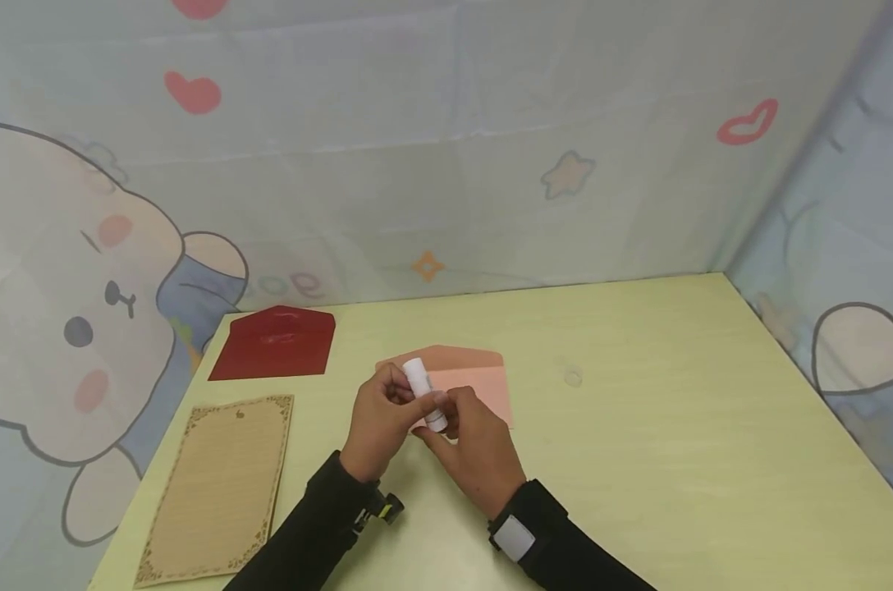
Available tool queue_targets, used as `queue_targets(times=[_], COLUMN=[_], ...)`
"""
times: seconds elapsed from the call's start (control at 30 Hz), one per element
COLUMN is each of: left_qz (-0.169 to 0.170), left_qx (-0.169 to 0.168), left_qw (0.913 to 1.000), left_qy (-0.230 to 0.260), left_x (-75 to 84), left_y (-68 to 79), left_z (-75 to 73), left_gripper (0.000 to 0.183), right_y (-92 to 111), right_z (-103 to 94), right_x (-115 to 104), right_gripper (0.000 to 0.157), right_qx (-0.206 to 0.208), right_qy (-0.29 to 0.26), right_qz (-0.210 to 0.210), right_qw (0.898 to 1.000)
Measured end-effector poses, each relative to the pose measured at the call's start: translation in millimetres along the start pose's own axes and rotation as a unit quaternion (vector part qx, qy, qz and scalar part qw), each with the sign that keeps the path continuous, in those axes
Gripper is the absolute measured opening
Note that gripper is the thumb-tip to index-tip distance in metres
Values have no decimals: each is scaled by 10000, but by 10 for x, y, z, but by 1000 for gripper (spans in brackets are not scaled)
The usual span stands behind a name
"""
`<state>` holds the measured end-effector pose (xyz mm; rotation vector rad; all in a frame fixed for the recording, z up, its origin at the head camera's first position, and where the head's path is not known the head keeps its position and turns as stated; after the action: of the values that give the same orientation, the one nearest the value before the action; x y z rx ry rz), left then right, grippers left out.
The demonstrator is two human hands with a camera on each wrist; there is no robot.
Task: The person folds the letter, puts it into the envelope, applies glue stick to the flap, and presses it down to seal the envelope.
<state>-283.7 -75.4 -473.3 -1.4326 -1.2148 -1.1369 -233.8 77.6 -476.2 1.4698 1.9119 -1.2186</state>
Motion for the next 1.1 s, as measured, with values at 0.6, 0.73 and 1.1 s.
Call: queue_targets(times=[0.6, 0.73, 1.1], left_qz=[98, -58, -176], left_qx=[-1176, -939, -362], left_qw=[9870, 9894, 9943], left_qy=[1092, 1110, 990], left_x=[46, 10, -35], left_y=[-16, -19, -37], left_z=[91, 73, 33], left_gripper=[41, 34, 24], right_y=[12, 0, -16], right_z=[232, 238, 16], right_x=[318, 308, 168], right_gripper=[12, 17, 45], right_qx=[-2395, -2373, -280], right_qy=[-5704, -5603, -1403], right_qz=[1156, 1284, 752], right_qw=[7771, 7831, 9869])
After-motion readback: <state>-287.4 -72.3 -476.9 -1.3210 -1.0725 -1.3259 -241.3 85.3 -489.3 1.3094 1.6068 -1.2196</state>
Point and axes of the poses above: each hand's wrist, its own y-axis away from the middle knuckle, its own z-axis out of the palm, x = y × z, the point moved 7 cm from there along -y, towards the middle knuckle, and after that the axes turned 2 degrees about z, right-handed, at the moved point
